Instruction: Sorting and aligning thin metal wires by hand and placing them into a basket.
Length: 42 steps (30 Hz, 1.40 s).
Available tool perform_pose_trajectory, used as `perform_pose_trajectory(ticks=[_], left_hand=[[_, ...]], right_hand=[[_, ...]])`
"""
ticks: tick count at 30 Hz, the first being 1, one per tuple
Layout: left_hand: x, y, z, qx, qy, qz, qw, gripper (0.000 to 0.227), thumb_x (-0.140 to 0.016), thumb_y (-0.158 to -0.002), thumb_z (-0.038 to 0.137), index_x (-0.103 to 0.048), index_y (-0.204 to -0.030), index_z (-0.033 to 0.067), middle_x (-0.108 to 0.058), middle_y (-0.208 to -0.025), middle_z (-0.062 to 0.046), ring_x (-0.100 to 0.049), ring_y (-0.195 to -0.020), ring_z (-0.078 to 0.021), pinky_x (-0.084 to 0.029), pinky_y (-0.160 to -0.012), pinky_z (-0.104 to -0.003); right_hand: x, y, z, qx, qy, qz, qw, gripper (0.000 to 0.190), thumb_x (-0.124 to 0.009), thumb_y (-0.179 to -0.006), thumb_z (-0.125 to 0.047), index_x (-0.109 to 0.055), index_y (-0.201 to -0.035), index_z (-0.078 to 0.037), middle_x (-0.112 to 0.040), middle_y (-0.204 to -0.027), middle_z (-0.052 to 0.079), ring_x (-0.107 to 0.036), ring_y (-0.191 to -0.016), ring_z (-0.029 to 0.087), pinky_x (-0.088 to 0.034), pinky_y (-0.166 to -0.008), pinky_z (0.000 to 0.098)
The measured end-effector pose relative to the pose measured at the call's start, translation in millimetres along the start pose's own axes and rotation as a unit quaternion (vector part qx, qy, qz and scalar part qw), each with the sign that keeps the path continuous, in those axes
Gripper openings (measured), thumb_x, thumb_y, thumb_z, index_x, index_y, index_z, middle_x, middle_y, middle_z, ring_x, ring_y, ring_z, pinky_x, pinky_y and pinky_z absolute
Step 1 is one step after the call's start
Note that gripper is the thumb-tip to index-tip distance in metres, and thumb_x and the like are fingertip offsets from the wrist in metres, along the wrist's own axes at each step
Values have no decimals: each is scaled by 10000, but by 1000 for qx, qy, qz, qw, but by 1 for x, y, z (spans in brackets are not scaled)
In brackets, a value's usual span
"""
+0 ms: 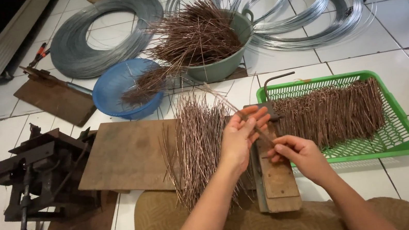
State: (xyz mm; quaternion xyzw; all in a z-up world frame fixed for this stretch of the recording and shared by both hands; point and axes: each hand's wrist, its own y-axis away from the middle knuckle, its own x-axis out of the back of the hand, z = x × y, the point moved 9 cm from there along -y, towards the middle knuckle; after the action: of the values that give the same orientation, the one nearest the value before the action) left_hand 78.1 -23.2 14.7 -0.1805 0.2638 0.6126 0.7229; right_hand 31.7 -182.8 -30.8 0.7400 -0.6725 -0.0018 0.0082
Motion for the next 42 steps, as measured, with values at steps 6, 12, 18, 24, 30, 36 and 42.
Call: perform_pose_trajectory(ticks=[6,12,18,24,30,36,42], left_hand=[[-52,2,31,-102,-157,-104,977,254,-493,-1037,-5,-637,-1241,38,-712,-1181,-181,-679,-1145,-265,-549,-977,-348],[-61,4,30,-107,-212,-146,960,278,-481,-1027,-48,-653,-1229,36,-726,-1125,-170,-679,-1138,-267,-526,-1013,-405],[-74,12,37,-25,-186,-184,965,227,-480,-1022,-65,-671,-1128,-3,-729,-1074,-206,-711,-1061,-304,-558,-952,-401],[-87,29,23,112,-31,-299,947,179,-552,-1009,-37,-674,-1126,21,-745,-1054,-139,-746,-957,-195,-622,-830,-314],[-103,30,30,47,-175,-333,925,626,-578,-1001,254,-349,-1495,-55,-496,-1446,-293,-567,-1268,-375,-589,-837,-309],[-107,31,64,-200,-477,-152,842,391,-585,-1007,294,-568,-1360,128,-691,-1234,-56,-665,-1205,-263,-545,-1010,-387],[-94,28,59,-192,-508,-138,828,151,-566,-1034,228,-670,-1141,203,-750,-1025,9,-727,-1043,-229,-585,-907,-350]], right_hand=[[2,0,-23,101,175,59,978,246,-717,-950,-216,-796,-1164,-122,-816,-975,73,-759,-924,175,-580,-881,352],[16,-1,-29,74,85,85,990,260,-618,-1026,-165,-777,-1190,-40,-791,-1082,155,-710,-1062,232,-543,-975,412],[29,-8,14,10,-5,69,998,306,-569,-1058,-185,-760,-1204,4,-770,-1125,161,-667,-1071,214,-516,-1023,448],[-15,2,40,36,-353,-188,916,507,-656,-976,-410,-708,-1002,94,-681,-667,202,-693,-588,257,-587,-621,419],[-6,-11,30,81,-268,-121,952,114,-771,-865,-76,-676,-835,-21,-677,-692,112,-707,-569,213,-570,-583,329],[27,-17,4,98,10,97,990,186,-769,-889,-7,-792,-1072,8,-777,-960,177,-712,-889,220,-571,-845,409],[24,-24,14,6,113,96,989,245,-829,-881,-192,-808,-1096,-77,-784,-965,136,-720,-913,231,-557,-896,413]])
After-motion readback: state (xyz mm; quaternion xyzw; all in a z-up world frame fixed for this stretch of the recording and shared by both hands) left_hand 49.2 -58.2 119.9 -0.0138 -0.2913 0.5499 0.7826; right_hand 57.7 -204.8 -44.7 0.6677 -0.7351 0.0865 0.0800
